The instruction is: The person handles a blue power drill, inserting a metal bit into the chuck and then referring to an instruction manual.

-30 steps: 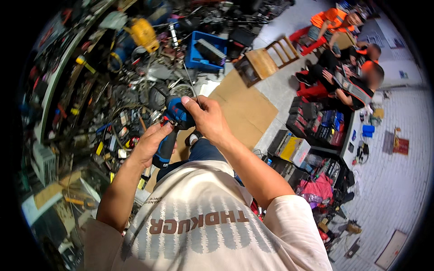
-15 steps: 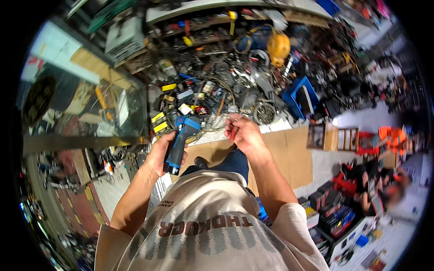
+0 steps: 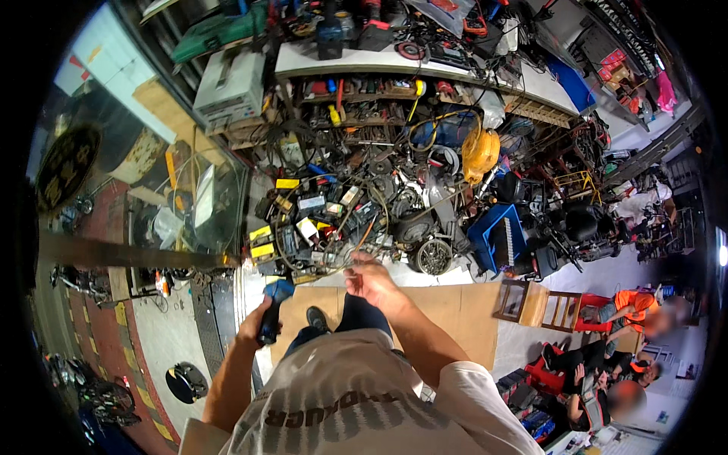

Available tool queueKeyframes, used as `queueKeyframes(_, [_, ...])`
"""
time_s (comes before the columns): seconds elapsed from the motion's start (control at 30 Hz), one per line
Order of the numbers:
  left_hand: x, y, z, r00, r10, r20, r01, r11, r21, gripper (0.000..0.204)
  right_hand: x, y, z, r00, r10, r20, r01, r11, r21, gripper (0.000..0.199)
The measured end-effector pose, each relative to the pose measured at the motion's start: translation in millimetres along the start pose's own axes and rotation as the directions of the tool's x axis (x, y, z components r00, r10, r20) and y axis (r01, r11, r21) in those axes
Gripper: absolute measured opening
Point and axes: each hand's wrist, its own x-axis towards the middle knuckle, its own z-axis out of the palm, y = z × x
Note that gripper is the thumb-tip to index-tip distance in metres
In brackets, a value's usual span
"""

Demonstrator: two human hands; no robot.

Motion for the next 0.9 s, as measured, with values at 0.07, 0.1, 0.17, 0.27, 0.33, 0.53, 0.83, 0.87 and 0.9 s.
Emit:
queueKeyframes(0.07, [16, -44, -43, 0.965, -0.164, -0.204, 0.166, 0.986, -0.007, 0.042, 40, -16, -18, 0.997, 0.051, -0.054, -0.058, 0.990, -0.129, 0.032])
queueKeyframes(0.1, [14, -70, -62, 0.926, -0.180, -0.333, 0.204, 0.978, 0.038, 0.040, 63, -23, -27, 0.992, 0.025, -0.123, -0.047, 0.983, -0.178, 0.027])
queueKeyframes(0.17, [-23, -119, -90, 0.928, -0.228, -0.294, 0.207, 0.973, -0.102, 0.034, 121, -50, -47, 0.975, 0.003, -0.221, -0.058, 0.968, -0.245, 0.020])
queueKeyframes(0.27, [-96, -156, -80, 0.671, -0.389, -0.631, 0.472, 0.881, -0.040, 0.031, 212, -105, -66, 0.930, -0.043, -0.364, -0.036, 0.978, -0.207, 0.008])
queueKeyframes(0.33, [-112, -150, -44, 0.604, -0.464, -0.648, 0.490, 0.857, -0.156, 0.031, 269, -150, -69, 0.874, -0.299, -0.384, 0.225, 0.948, -0.225, 0.011])
queueKeyframes(0.53, [-105, -75, 68, 0.546, -0.504, -0.669, 0.543, 0.821, -0.174, 0.032, 382, -299, -49, 0.751, -0.627, -0.206, 0.015, 0.329, -0.944, 0.039])
queueKeyframes(0.83, [-97, -25, 125, 0.483, -0.538, -0.691, 0.587, 0.784, -0.200, 0.033, 452, -364, -7, 0.805, -0.560, -0.197, -0.098, 0.202, -0.974, 0.045])
queueKeyframes(0.87, [-97, -20, 127, 0.480, -0.541, -0.691, 0.593, 0.780, -0.199, 0.033, 455, -365, -4, 0.788, -0.591, -0.174, -0.088, 0.171, -0.981, 0.044])
queueKeyframes(0.9, [-96, -15, 129, 0.476, -0.544, -0.691, 0.601, 0.775, -0.196, 0.033, 459, -368, -1, 0.773, -0.615, -0.153, -0.083, 0.141, -0.987, 0.044])
